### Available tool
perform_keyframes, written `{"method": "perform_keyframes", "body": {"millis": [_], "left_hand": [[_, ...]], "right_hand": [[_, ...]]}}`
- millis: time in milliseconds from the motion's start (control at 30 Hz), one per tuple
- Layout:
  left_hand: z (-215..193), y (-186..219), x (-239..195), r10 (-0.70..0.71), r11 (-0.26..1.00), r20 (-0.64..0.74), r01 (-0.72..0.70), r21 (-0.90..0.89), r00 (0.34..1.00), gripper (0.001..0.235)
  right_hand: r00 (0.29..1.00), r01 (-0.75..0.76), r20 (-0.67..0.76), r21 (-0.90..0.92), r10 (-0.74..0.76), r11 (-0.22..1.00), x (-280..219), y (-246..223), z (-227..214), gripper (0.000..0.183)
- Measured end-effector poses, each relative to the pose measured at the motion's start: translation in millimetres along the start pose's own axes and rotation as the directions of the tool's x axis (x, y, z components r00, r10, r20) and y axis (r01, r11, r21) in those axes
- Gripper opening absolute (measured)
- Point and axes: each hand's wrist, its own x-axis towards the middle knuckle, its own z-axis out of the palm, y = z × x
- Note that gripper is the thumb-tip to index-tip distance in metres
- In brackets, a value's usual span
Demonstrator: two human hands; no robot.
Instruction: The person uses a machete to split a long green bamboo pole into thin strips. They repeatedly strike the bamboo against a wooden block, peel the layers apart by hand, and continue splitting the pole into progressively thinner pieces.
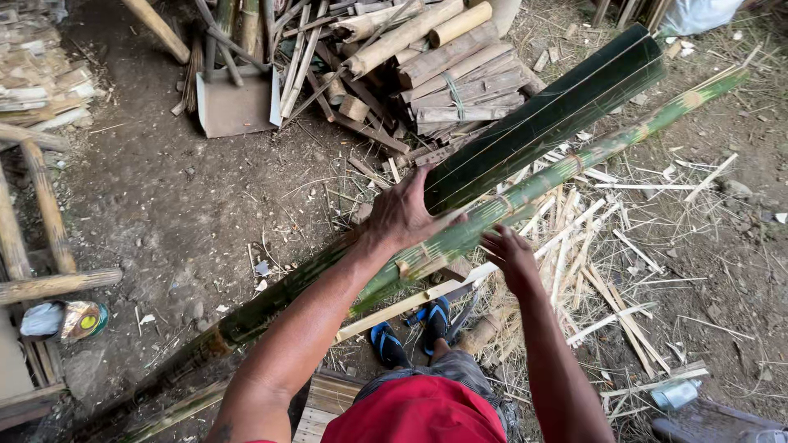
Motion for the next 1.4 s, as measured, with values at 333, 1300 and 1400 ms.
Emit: {"method": "perform_keyframes", "body": {"millis": [333, 1300, 1400], "left_hand": [[6.7, -31.4, 16.4, -0.105, 0.994, -0.056, 0.104, -0.026, 0.993, 0.094], [-75.6, -42.1, 27.1, -0.062, 0.997, -0.117, 0.066, 0.035, 0.991, 0.085], [-40.4, -36.4, 19.8, 0.124, 0.982, -0.356, -0.063, 0.18, 0.926, 0.091]], "right_hand": [[0.919, 0.244, 0.068, 0.674, -0.387, 0.697, -81.3, -104.9, 166.6, 0.033], [0.807, 0.35, 0.262, 0.511, -0.53, 0.785, -10.0, -76.8, 190.6, 0.057], [0.761, 0.251, 0.361, 0.601, -0.538, 0.759, -19.9, -74.5, 235.9, 0.071]]}}
